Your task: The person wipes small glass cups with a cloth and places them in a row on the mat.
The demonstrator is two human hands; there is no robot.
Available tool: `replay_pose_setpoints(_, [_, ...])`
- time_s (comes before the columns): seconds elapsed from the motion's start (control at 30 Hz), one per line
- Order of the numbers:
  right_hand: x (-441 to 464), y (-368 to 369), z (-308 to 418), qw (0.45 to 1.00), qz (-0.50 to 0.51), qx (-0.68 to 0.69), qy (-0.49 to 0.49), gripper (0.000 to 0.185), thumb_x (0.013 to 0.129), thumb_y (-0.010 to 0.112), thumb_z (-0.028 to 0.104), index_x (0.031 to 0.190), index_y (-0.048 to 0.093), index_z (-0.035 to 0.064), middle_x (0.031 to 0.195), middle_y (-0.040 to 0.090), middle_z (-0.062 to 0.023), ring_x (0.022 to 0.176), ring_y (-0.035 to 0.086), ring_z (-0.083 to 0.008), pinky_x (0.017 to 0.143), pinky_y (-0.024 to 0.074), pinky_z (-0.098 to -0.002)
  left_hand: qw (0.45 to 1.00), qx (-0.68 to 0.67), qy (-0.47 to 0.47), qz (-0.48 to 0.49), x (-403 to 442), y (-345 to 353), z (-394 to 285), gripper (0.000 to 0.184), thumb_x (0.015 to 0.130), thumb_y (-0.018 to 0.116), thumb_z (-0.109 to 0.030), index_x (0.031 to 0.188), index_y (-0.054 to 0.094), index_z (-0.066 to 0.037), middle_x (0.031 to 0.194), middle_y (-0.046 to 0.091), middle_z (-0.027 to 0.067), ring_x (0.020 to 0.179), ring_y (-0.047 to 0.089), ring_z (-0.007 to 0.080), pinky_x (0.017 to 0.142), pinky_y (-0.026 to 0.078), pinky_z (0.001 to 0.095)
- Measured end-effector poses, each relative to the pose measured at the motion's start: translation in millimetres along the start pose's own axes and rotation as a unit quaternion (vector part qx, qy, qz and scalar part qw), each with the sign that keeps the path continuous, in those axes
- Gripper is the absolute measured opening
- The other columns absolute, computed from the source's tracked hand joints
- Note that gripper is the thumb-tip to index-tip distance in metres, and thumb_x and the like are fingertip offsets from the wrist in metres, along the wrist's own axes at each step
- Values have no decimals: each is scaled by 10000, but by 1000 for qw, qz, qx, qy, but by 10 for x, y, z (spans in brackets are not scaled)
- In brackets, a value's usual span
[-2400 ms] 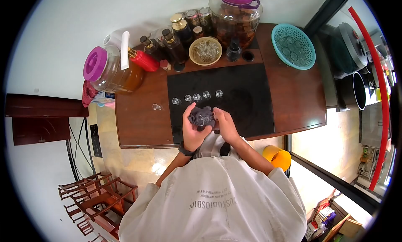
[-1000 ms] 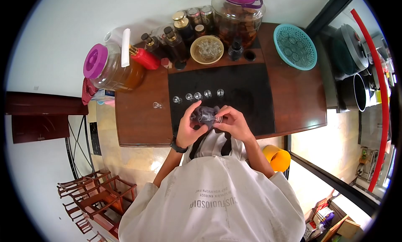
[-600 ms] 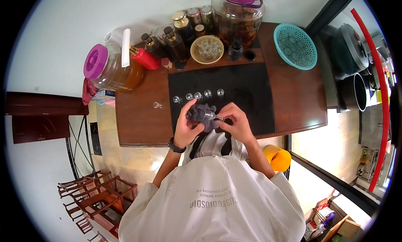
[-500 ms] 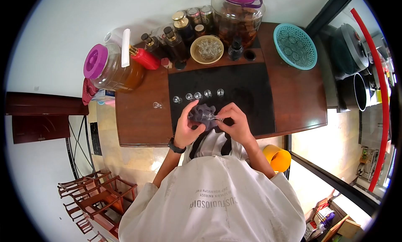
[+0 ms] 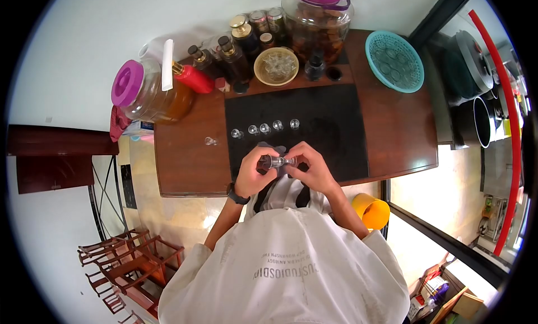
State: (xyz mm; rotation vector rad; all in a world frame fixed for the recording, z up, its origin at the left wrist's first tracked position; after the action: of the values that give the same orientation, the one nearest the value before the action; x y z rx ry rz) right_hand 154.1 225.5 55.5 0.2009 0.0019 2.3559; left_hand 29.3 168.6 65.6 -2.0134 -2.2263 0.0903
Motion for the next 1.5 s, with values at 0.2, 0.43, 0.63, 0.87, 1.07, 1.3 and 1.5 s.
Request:
replay_pose_setpoints(0.2, [-70, 100, -337, 963, 9, 235, 127, 165, 878, 597, 29, 1009, 496, 17, 891, 546, -7, 830, 553, -76, 679, 471, -234, 1000, 21, 20, 8, -11, 8, 69, 361, 700, 577, 59, 1052, 526, -6, 1001, 522, 71, 882, 532, 121, 781, 461, 236])
replay_pose_setpoints(0.43, [-24, -60, -270, 976, -71, 196, 65, 131, 853, 609, -18, 959, 536, 2, 945, 545, -49, 821, 571, -102, 729, 502, -240, 998, -49, -20, -29, 7, 25, -2, 422, 707, 629, 30, 1114, 531, -23, 1077, 569, 108, 951, 594, 170, 766, 521, 266])
replay_pose_setpoints(0.63, [-21, -96, -13, 997, -64, -4, -39, 125, 807, 633, -51, 917, 589, -10, 961, 544, -87, 829, 576, -118, 689, 517, -233, 1000, -18, -15, 11, -36, 11, 104, 404, 738, 688, -30, 1103, 517, -12, 1081, 529, 76, 935, 574, 126, 730, 534, 249])
replay_pose_setpoints(0.87, [-56, -53, -257, 990, -53, 90, 92, 166, 872, 582, 23, 1030, 543, -14, 933, 541, -63, 795, 561, -103, 700, 496, -236, 998, 45, 32, -19, -35, -9, 48, 298, 752, 700, -69, 995, 535, -22, 944, 583, 81, 821, 594, 118, 659, 526, 245])
replay_pose_setpoints(1.07, [-95, 33, -342, 977, -18, 169, 125, 214, 891, 573, 33, 1094, 513, 5, 884, 530, -23, 777, 514, -70, 683, 454, -218, 997, 63, 40, -29, -42, -31, 28, 264, 740, 688, -51, 953, 536, -22, 916, 585, 81, 783, 593, 112, 630, 516, 241])
replay_pose_setpoints(1.3, [-65, 41, -282, 982, -6, 170, 82, 186, 892, 580, 29, 1071, 532, 12, 849, 521, 2, 743, 494, -50, 650, 436, -204, 996, 71, 30, -44, -41, -48, 14, 256, 716, 684, -14, 924, 536, -34, 863, 610, 84, 676, 576, 108, 604, 480, 235])
replay_pose_setpoints(1.5, [-103, 22, -402, 965, 0, 208, 160, 174, 915, 538, 50, 1079, 523, -6, 936, 578, -58, 840, 553, -106, 777, 471, -251, 995, 72, 63, -41, -34, -49, -15, 263, 712, 683, -21, 924, 529, -36, 872, 604, 81, 683, 570, 110, 620, 480, 246])
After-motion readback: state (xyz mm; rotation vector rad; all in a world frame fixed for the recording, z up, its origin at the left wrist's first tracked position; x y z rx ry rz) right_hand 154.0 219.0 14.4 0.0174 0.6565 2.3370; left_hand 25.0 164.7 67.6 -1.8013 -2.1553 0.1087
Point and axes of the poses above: each hand's wrist, its own x-axis towards the middle knuckle, its own y-axis out of the palm, z = x × y, the point moved 9 cm from there along x, towards the middle knuckle
